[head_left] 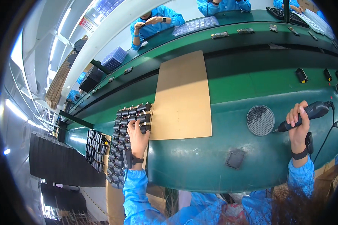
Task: Using an electric screwdriver to fasten screws into plastic housings for electronic components on an assembly line.
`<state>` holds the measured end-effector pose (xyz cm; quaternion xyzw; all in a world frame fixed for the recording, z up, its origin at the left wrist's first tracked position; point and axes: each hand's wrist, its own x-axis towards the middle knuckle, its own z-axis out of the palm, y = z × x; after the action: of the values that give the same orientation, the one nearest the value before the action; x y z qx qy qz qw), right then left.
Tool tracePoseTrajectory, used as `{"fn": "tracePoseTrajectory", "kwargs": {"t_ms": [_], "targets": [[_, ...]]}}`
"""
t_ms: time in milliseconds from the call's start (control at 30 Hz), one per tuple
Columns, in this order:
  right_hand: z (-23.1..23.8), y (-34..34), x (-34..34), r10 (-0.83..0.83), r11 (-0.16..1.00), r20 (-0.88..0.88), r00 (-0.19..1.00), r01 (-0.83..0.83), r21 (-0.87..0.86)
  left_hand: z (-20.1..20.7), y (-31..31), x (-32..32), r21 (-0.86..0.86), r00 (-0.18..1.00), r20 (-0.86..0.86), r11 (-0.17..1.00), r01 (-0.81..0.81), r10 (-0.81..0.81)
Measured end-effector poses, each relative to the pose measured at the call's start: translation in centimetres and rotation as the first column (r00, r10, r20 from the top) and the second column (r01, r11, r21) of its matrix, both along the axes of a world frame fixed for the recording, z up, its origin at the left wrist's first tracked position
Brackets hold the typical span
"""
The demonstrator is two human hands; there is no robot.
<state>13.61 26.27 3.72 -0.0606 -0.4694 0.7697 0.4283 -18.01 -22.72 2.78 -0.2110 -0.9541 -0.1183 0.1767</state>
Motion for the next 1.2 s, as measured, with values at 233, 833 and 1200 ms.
{"fn": "tracePoseTrajectory", "kwargs": {"t_ms": [233,833,1200], "targets": [[0.5,-0.2,0.1,0.004,1.0,0.004,1.0,-0.004,0.0,-1.0,0.1,0.0,0.002,0.996,-0.077,0.999,0.043,-0.042],[0.5,-0.2,0.4,0.004,1.0,0.021,1.0,-0.004,-0.001,0.1,3.7,-4.2,-0.105,0.973,-0.185,0.988,0.117,-0.135],[0.8,-0.2,0.3,-0.032,0.999,0.042,0.999,0.032,-0.005,-1.2,2.7,-9.6,-0.306,0.997,0.029,0.949,0.081,-0.075]]}}
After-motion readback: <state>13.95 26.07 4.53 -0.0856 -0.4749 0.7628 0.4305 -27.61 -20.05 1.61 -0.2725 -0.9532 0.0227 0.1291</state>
